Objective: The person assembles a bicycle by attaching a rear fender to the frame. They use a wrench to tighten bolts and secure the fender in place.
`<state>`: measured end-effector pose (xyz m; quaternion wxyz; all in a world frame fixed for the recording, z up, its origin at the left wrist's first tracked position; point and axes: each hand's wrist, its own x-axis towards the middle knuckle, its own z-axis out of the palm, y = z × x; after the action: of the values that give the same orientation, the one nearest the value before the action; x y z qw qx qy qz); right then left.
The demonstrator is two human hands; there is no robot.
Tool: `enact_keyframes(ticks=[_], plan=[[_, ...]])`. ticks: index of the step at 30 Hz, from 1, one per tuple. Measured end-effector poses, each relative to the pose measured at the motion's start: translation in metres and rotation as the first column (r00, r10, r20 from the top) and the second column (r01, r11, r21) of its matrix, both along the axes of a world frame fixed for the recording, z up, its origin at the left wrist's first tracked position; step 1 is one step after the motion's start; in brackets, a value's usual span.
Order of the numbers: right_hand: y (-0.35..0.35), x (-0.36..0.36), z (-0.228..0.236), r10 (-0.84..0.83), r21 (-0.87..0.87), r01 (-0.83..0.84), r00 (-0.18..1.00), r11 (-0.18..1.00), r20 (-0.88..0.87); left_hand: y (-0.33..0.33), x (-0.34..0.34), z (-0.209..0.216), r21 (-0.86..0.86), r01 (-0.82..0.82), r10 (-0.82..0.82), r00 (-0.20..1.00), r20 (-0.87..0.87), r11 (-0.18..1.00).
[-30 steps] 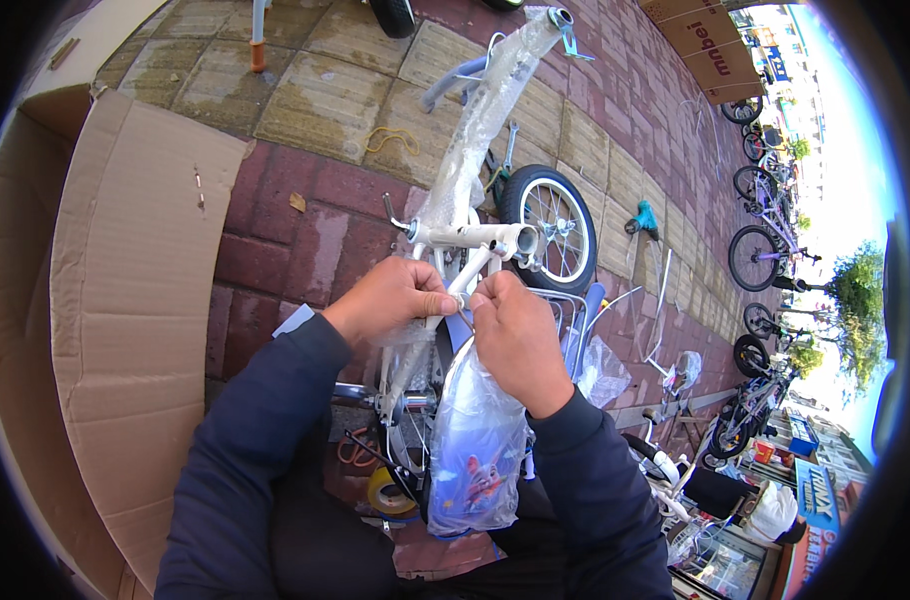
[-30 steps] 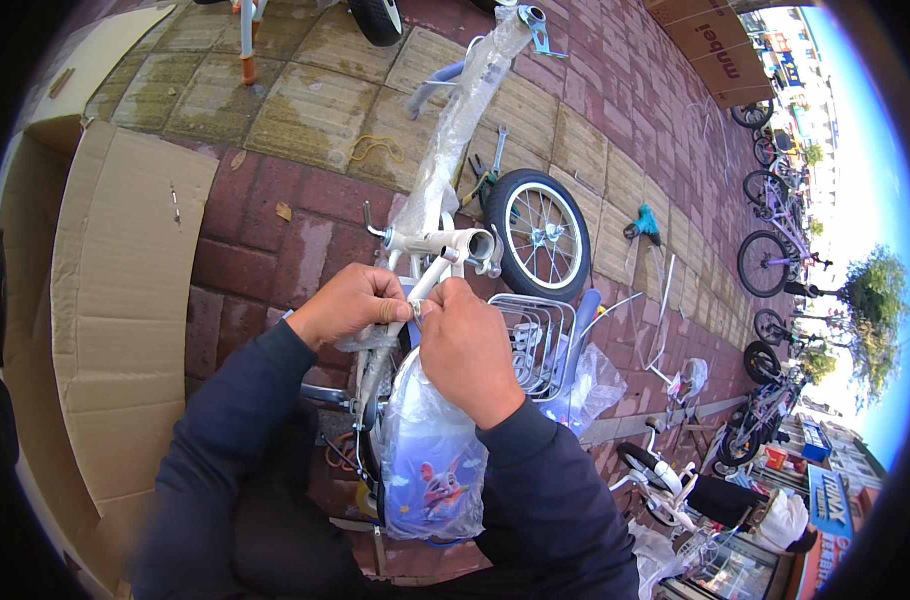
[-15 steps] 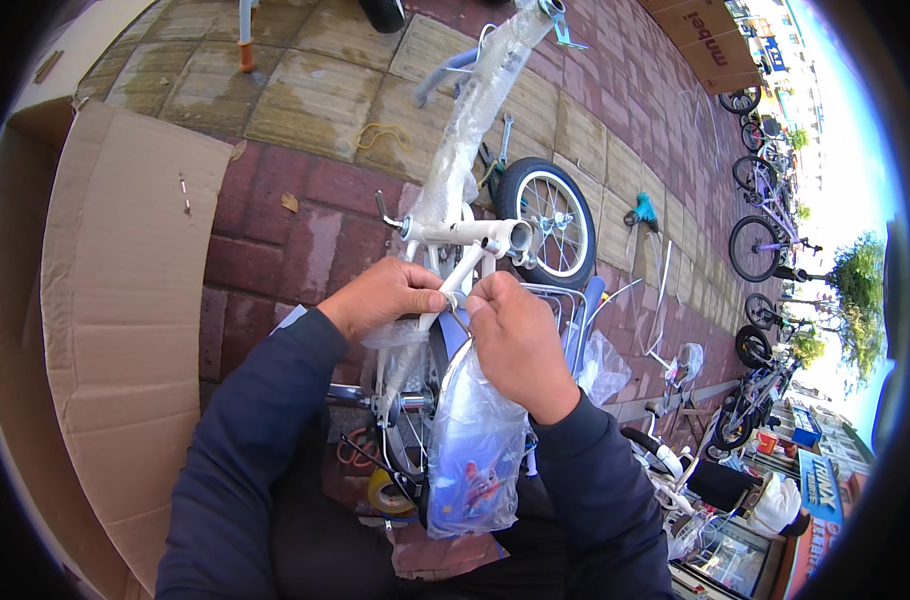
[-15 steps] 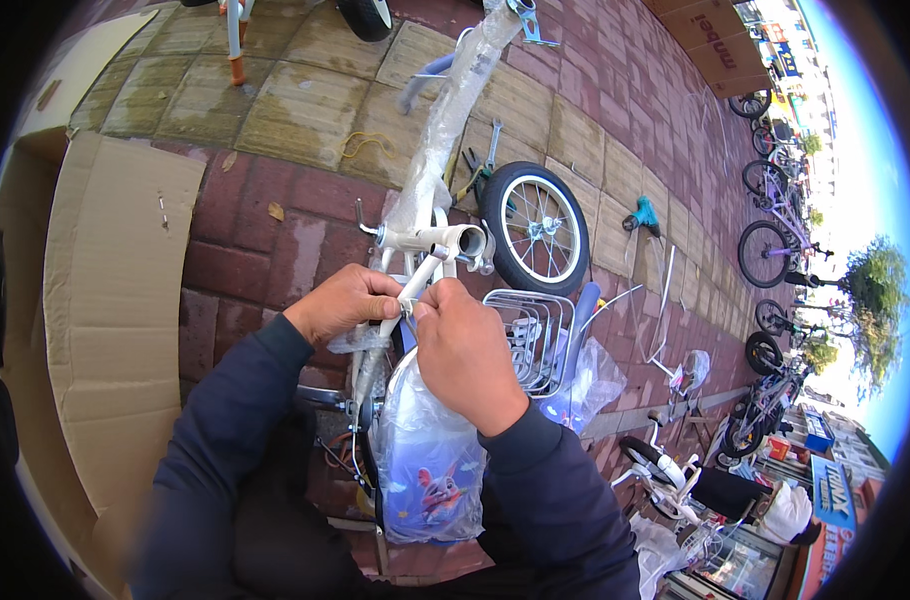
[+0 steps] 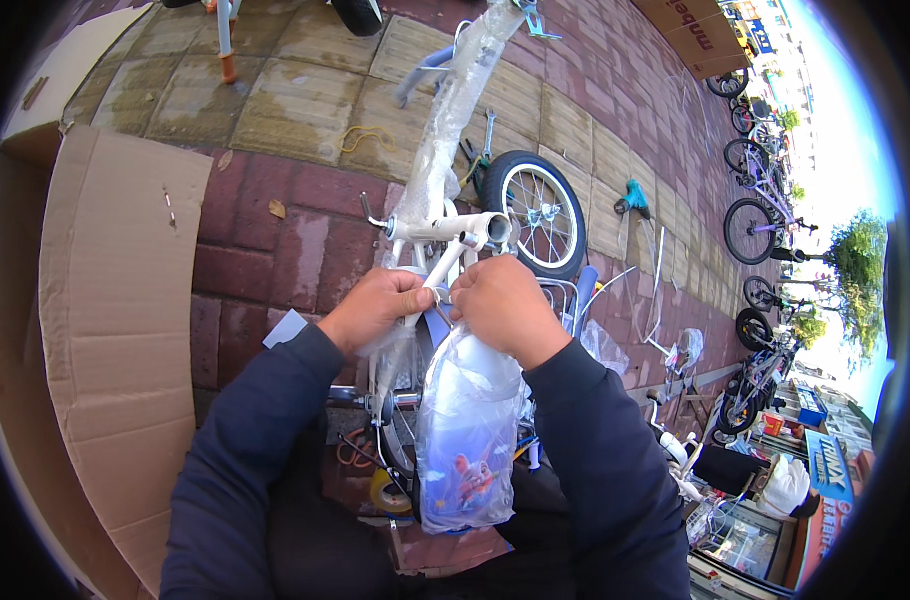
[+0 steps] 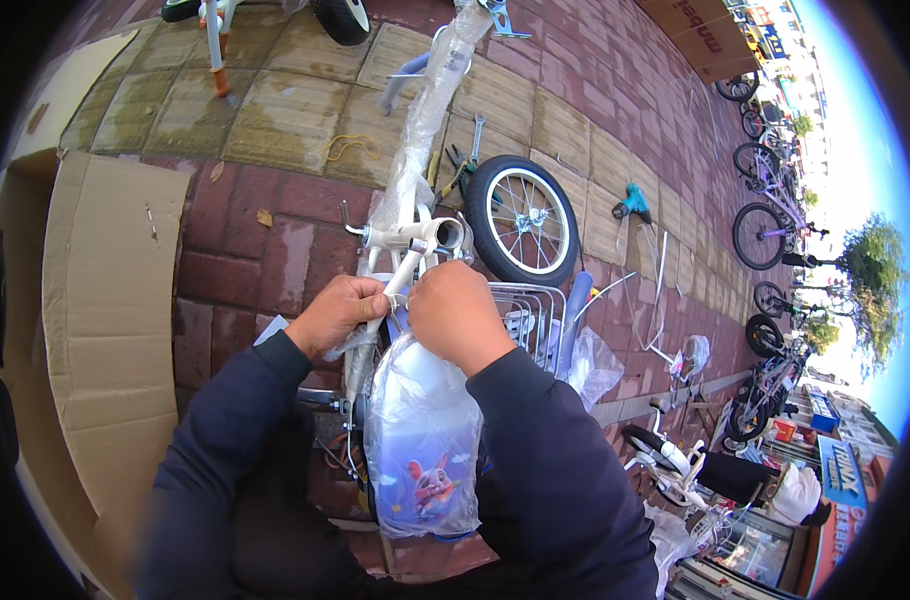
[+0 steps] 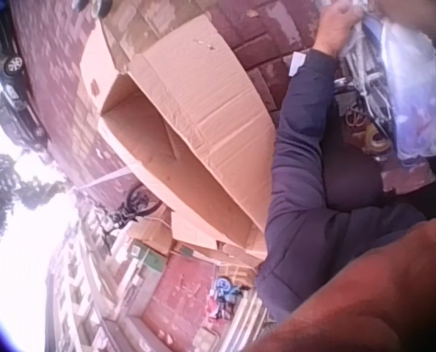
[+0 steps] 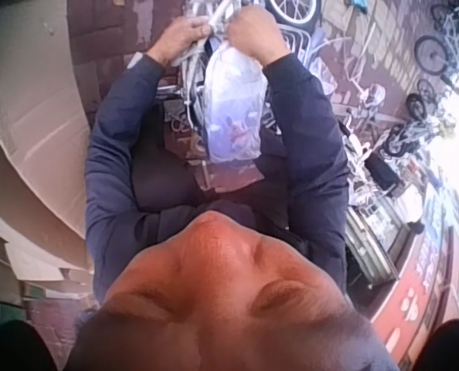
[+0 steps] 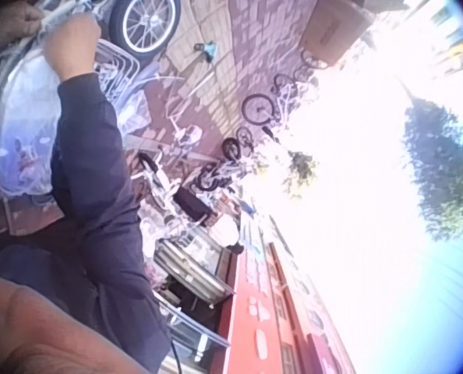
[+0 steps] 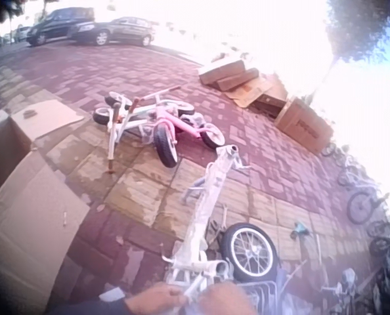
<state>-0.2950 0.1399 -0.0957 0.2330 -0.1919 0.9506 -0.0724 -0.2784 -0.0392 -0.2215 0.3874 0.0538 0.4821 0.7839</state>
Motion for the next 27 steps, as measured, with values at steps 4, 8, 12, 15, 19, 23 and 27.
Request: enact_keyframes(ticks=[4,8,12,15,19,23,27], plan=[[0.000,-0.008,-0.012,0.247,0.288,-0.269,0.963,0.919,0.110,0.001,0.003,0.002,0.031,-0.017,0.015,0.997,0.079,0.999],[-0.006,-0.011,-0.019,0.236,0.363,-0.262,0.965,0.894,0.115,0.001,0.004,0.004,0.033,-0.031,0.028,0.996,0.085,0.999],[-0.002,-0.008,-0.014,0.075,0.094,-0.084,0.992,0.992,0.098,0.002,0.006,0.005,0.011,-0.056,0.055,0.995,0.083,0.998],[0.000,-0.004,-0.008,-0.169,-0.180,0.202,0.969,0.963,0.179,0.003,0.006,0.005,0.031,-0.065,0.061,0.993,0.105,0.997],[-0.002,-0.004,0.002,-0.359,-0.226,0.453,0.862,0.863,0.357,0.003,0.006,0.005,0.033,-0.063,0.060,0.994,0.090,0.997],[-0.009,-0.007,0.008,-0.532,-0.155,0.668,0.692,0.727,0.487,0.003,0.006,0.003,0.027,-0.056,0.053,0.994,0.092,0.998],[-0.012,-0.007,0.012,-0.449,-0.155,0.538,0.804,0.829,0.390,0.003,0.006,0.002,0.034,-0.051,0.047,0.992,0.115,0.998]])
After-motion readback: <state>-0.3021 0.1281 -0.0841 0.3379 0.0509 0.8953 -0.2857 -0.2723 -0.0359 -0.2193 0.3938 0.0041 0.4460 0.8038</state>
